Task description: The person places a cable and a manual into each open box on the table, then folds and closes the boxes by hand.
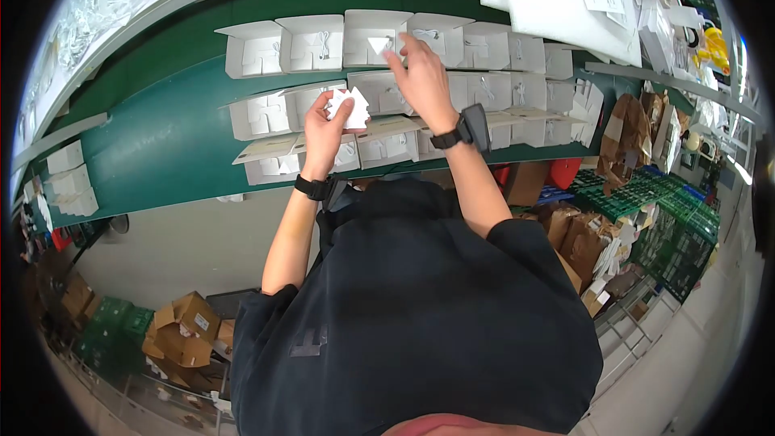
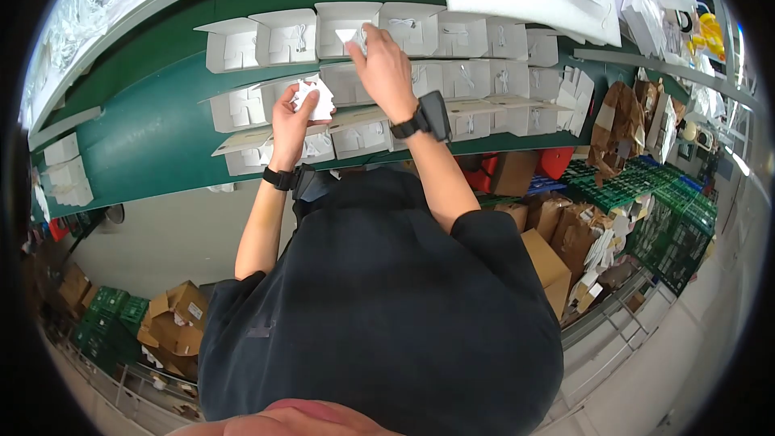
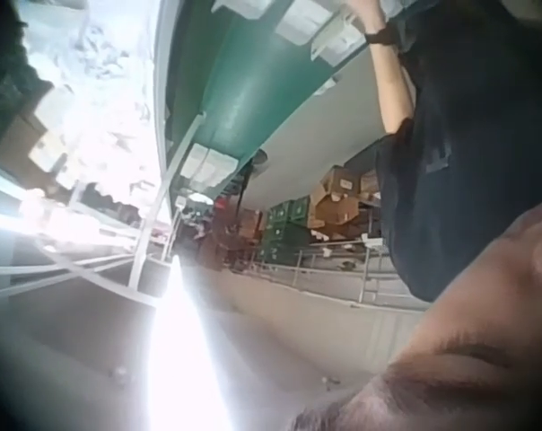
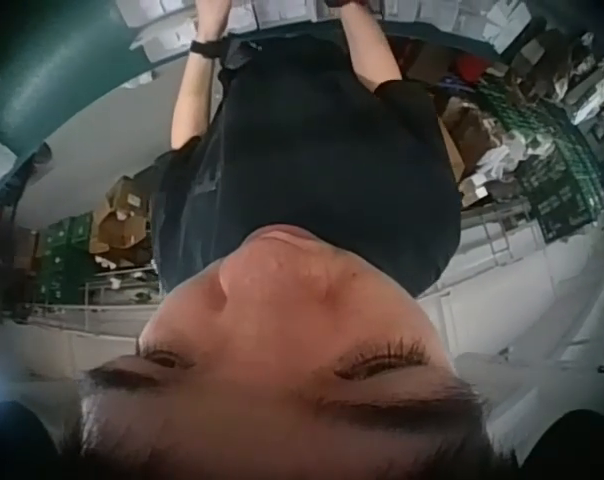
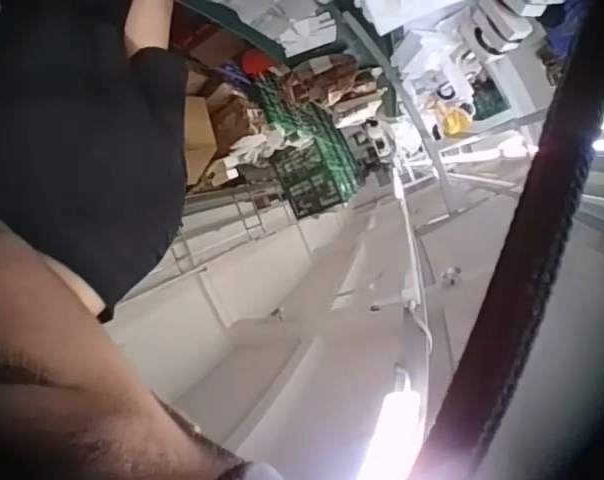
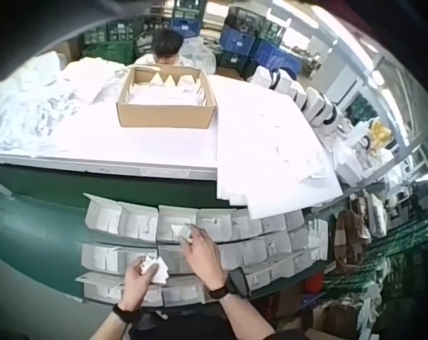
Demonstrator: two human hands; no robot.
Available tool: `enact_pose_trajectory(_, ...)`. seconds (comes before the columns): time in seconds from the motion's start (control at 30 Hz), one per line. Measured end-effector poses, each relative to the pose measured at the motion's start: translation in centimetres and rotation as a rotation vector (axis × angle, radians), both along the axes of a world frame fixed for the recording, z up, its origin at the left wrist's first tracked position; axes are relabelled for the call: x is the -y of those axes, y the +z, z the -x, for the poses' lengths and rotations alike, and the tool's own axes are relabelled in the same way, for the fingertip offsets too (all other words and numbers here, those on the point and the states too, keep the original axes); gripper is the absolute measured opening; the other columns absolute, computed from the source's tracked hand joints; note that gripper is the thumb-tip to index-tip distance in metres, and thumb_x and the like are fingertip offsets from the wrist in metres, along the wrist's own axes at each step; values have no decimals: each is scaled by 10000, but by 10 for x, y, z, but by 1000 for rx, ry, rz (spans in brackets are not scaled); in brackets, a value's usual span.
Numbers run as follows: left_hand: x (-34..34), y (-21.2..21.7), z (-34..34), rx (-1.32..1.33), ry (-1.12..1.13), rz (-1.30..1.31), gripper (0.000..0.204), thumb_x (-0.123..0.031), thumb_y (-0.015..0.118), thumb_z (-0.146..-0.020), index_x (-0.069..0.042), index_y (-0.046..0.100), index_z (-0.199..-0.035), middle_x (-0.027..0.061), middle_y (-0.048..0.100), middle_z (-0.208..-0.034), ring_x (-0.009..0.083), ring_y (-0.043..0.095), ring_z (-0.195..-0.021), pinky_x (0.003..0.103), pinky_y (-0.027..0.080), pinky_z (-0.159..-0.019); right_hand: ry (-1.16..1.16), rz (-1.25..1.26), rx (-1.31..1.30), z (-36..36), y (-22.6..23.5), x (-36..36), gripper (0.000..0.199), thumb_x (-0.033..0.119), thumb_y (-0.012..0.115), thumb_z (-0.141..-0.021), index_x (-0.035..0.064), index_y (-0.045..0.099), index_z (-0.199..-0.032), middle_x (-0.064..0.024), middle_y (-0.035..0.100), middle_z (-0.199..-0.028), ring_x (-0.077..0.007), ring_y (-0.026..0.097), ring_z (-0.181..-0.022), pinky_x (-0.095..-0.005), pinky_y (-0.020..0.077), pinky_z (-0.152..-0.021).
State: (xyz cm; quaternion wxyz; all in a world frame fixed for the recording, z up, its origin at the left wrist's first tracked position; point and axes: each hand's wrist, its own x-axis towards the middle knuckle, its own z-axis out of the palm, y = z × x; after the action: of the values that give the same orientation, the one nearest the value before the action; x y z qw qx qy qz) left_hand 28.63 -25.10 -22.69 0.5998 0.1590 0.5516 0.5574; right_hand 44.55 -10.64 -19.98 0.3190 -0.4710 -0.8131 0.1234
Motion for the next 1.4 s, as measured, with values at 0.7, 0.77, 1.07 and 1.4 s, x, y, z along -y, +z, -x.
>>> enact_pose_trajectory(0.7, -33, 2, -119, -29, -27, 10, 232, -168, 646, -1064, -2, 604, -1220, 126, 761, -988, 236, 777, -781, 332, 661, -636, 160, 543, -233, -117, -10, -6, 219, 238, 751, -964, 21, 747, -937, -75, 719, -740, -129, 640, -610, -324, 525, -601)
enact_pose_trajectory(0.77, -32, 3, -123, -12, -113, 5, 227, -160, 646, -1063, 12, 610, -1207, 127, 759, -954, 228, 772, -759, 331, 661, -626, 344, 1031, -461, -125, -19, 11, 219, 218, 771, -950, 3, 725, -941, -66, 725, -766, -121, 638, -630, -321, 510, -594)
enact_pose_trajectory(1.07, -31, 9, -145, -21, -268, 2, 202, -169, 644, -1066, 18, 631, -1139, 125, 759, -911, 227, 769, -736, 321, 655, -601, 84, 1161, -637, -160, -26, 27, 227, 202, 794, -933, -8, 710, -951, -55, 721, -760, -103, 632, -652, -302, 495, -586)
enact_pose_trajectory(1.4, -14, 0, -152, -53, -261, 46, 206, -155, 633, -1070, 13, 630, -1188, 118, 753, -954, 226, 771, -776, 318, 666, -630, 60, 1022, -492, -171, -10, 74, 202, 174, 745, -965, -25, 708, -969, -64, 709, -731, -94, 619, -568, -262, 481, -503)
